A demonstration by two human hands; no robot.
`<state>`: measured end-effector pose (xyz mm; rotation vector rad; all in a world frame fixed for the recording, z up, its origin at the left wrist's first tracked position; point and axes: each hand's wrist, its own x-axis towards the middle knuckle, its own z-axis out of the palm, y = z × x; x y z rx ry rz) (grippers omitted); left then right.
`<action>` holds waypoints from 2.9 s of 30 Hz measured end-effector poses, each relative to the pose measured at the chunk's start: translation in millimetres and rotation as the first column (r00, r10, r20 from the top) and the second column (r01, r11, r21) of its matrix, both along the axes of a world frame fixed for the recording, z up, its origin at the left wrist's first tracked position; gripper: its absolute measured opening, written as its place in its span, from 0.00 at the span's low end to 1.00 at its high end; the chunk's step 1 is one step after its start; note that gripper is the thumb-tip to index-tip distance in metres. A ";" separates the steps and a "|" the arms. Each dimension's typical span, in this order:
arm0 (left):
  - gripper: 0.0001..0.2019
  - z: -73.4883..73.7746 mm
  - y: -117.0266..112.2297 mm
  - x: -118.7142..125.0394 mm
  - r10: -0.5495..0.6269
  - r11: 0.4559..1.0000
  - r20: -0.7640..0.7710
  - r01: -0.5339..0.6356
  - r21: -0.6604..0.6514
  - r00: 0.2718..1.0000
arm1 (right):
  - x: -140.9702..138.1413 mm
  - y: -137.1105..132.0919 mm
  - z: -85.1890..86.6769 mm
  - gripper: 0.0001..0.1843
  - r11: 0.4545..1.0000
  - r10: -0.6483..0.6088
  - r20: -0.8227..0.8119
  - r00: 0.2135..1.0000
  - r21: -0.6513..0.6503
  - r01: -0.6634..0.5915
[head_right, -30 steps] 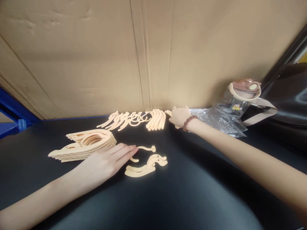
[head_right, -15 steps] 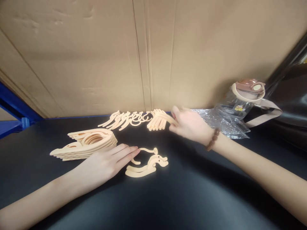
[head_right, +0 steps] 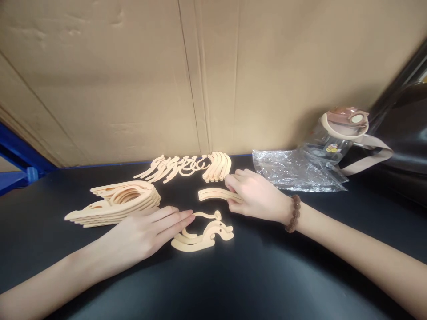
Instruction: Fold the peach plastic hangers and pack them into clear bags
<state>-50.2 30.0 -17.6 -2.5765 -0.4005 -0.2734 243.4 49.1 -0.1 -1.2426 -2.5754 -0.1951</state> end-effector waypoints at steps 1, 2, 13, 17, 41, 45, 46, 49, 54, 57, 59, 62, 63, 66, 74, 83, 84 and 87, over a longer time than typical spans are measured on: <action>0.17 1.1 -0.4 0.2 -0.009 1.000 -0.009 0.009 0.001 1.000 | -0.4 -0.9 -0.5 0.12 1.000 0.012 -0.006 1.000 -0.008 -0.013; 0.17 2.1 -0.7 0.4 -0.018 1.000 -0.019 0.018 0.001 1.000 | -0.9 -1.9 -0.7 0.12 1.000 0.026 -0.013 1.000 -0.016 -0.026; 0.14 11.7 -4.1 4.5 -0.082 0.996 -0.059 0.083 0.016 0.995 | -9.4 -11.3 -1.5 0.12 0.990 0.133 -0.063 0.989 -0.044 -0.136; 0.13 12.2 -5.3 3.9 -0.127 0.988 -0.056 0.131 0.084 0.990 | -12.0 -13.4 -0.8 0.11 0.986 0.163 -0.072 0.984 -0.035 -0.166; 0.10 6.1 -4.9 9.3 0.039 0.999 0.432 -0.037 -0.013 0.901 | -11.5 -24.7 16.8 0.09 0.641 -0.063 -0.725 0.686 -0.556 -0.529; 0.07 6.8 -0.9 13.2 0.148 0.986 0.437 -0.098 -0.135 0.887 | -1.0 -15.8 18.3 0.11 0.738 -0.203 -0.805 0.557 -0.500 -0.454; 0.07 6.2 0.5 12.8 0.159 0.982 0.417 -0.101 -0.158 0.895 | 0.9 -13.8 17.9 0.12 0.760 -0.233 -0.820 0.523 -0.489 -0.428; 0.10 3.1 3.8 9.9 0.174 0.972 0.361 -0.102 -0.210 0.916 | 4.3 -9.4 16.0 0.12 0.796 -0.277 -0.839 0.469 -0.474 -0.377; 0.10 0.5 5.1 6.1 0.168 0.961 0.322 -0.082 -0.263 0.932 | 4.8 -5.5 11.3 0.10 0.781 -0.313 -0.846 0.433 -0.488 -0.389; 0.08 2.0 5.0 6.4 0.153 0.957 0.338 -0.054 -0.285 0.929 | 3.3 -3.1 8.0 0.08 0.780 -0.312 -0.855 0.415 -0.480 -0.401; 0.08 2.9 5.3 7.0 0.149 0.955 0.343 -0.045 -0.293 0.927 | 1.8 -1.4 5.4 0.08 0.780 -0.305 -0.860 0.409 -0.472 -0.410; 0.07 3.4 5.3 7.6 0.152 0.950 0.343 -0.041 -0.308 0.927 | -0.1 -0.3 1.6 0.11 0.762 -0.297 -0.862 0.411 -0.473 -0.443; 0.07 3.3 5.1 7.6 0.154 0.948 0.342 -0.042 -0.315 0.927 | -0.6 -0.6 0.6 0.11 0.752 -0.297 -0.861 0.413 -0.477 -0.455; 0.06 3.1 4.0 8.2 0.167 0.938 0.342 -0.042 -0.344 0.925 | -1.4 -3.2 -0.7 0.13 0.727 -0.305 -0.853 0.423 -0.496 -0.476; 0.04 3.5 4.9 10.2 0.300 0.866 0.460 -0.036 -0.498 0.835 | -4.3 -7.0 0.2 0.14 0.739 -0.262 -0.823 0.504 -0.507 -0.444; 0.12 4.1 0.6 10.8 0.269 0.857 0.572 0.078 -0.509 0.775 | -10.2 -9.5 -12.5 0.14 0.778 -0.228 -0.749 0.623 -0.524 -0.346; 0.13 4.2 -0.2 10.8 0.255 0.860 0.564 0.082 -0.503 0.786 | -10.8 -9.7 -13.1 0.14 0.783 -0.229 -0.744 0.627 -0.523 -0.336; 0.13 4.7 -1.7 9.5 0.217 0.880 0.546 0.080 -0.468 0.809 | -11.7 -9.7 -13.8 0.15 0.796 -0.229 -0.738 0.635 -0.517 -0.314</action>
